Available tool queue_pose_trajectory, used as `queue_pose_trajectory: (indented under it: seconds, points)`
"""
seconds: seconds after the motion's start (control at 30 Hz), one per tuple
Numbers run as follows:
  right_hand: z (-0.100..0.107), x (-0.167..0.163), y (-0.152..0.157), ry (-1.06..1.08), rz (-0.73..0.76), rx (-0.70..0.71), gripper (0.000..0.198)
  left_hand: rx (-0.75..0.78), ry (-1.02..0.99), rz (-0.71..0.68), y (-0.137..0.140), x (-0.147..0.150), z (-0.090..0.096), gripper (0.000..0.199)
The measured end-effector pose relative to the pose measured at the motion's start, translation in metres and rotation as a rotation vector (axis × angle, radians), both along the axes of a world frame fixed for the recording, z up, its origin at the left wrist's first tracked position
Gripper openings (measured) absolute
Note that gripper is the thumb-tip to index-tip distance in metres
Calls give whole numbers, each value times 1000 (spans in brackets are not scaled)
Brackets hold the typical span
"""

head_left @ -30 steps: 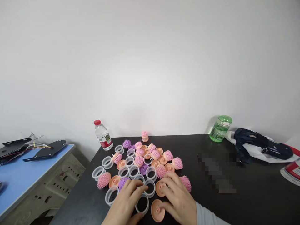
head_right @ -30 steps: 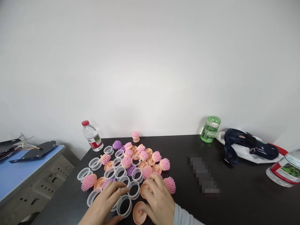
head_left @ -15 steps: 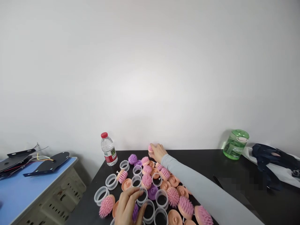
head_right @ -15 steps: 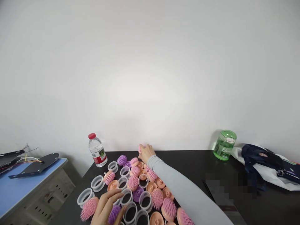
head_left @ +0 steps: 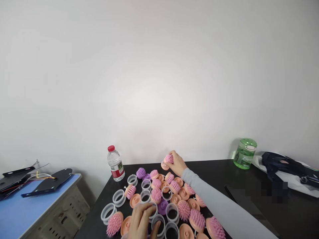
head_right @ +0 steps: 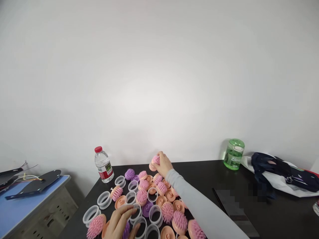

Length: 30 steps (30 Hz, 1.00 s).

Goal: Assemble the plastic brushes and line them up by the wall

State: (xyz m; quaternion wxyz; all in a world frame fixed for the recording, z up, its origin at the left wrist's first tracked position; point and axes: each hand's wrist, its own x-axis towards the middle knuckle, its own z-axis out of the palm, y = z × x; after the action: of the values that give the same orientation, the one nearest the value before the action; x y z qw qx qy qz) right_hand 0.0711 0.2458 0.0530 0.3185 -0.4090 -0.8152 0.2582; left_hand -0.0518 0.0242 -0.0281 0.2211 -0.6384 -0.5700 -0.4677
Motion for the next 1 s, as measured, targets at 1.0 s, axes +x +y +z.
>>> queue_pose_trajectory:
  seconds: [1.0]
  points:
    - [-50,158,-174,513,229,-115,40,-107,267,-346,-3,90,32,23]
